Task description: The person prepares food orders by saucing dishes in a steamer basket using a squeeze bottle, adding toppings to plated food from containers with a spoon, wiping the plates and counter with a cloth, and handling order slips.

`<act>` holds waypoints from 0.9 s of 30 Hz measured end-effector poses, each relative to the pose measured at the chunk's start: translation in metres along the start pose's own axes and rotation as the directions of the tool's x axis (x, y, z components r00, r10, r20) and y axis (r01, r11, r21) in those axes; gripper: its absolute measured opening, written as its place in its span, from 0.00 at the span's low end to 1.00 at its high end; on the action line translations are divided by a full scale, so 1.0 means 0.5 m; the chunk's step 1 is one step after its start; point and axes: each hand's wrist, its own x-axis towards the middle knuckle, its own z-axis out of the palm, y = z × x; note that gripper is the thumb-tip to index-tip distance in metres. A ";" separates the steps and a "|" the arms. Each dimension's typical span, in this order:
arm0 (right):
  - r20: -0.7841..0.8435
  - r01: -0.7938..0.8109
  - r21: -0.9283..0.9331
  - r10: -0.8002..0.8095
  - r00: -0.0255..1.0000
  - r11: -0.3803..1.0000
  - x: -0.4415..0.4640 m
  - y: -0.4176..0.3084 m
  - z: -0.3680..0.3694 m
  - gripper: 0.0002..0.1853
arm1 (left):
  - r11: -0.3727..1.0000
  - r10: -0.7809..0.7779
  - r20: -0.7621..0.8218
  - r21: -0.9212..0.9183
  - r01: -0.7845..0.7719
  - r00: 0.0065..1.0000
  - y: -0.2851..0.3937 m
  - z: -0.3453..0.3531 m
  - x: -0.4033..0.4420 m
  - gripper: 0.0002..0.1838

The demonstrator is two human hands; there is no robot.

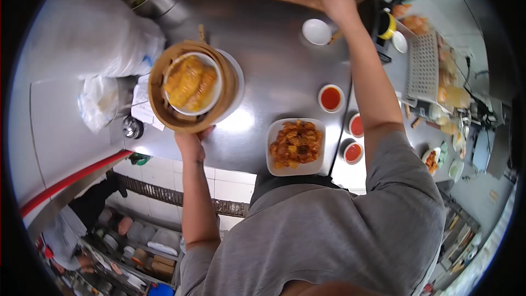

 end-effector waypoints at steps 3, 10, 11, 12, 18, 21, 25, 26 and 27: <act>0.328 0.186 -0.460 -0.028 0.944 0.868 -0.087 0.086 -0.085 0.14 | 0.996 0.092 0.088 0.001 -0.093 0.992 0.027 0.062 0.069 0.16; 0.356 -0.225 -0.364 0.358 0.863 0.904 -0.205 0.029 -0.082 0.11 | 0.999 0.047 0.118 -0.008 -0.046 0.992 0.103 0.232 0.248 0.17; 0.320 -0.252 -0.325 0.357 0.878 0.912 -0.220 0.029 -0.095 0.10 | 0.999 0.051 0.124 -0.007 -0.051 0.991 0.117 0.251 0.262 0.17; 0.284 -0.278 -0.286 0.358 0.889 0.917 -0.240 0.028 -0.112 0.10 | 0.998 0.070 0.145 -0.002 -0.070 0.987 0.122 0.255 0.303 0.17; 0.328 -0.666 0.362 0.580 0.746 0.652 -0.432 0.014 -0.439 0.13 | 0.922 0.242 0.201 -0.352 -0.160 0.949 0.051 0.281 0.403 0.20; 0.336 -0.770 0.470 0.719 0.608 0.431 -0.569 0.065 -0.563 0.12 | 0.790 0.164 0.249 -0.612 0.024 0.955 0.032 0.287 0.303 0.27; 0.227 -0.773 0.510 0.807 0.545 0.378 -0.772 0.150 -0.648 0.13 | 0.808 0.538 -0.119 -0.208 -0.551 0.835 -0.001 0.430 -0.086 0.22; 0.199 -0.794 0.475 0.832 0.518 0.380 -0.813 0.164 -0.660 0.13 | 0.806 0.564 0.012 -0.229 -0.547 0.826 -0.023 0.452 -0.146 0.22; 0.175 -0.814 0.439 0.852 0.493 0.380 -0.851 0.179 -0.671 0.14 | 0.803 0.583 0.138 -0.246 -0.543 0.800 -0.043 0.471 -0.212 0.23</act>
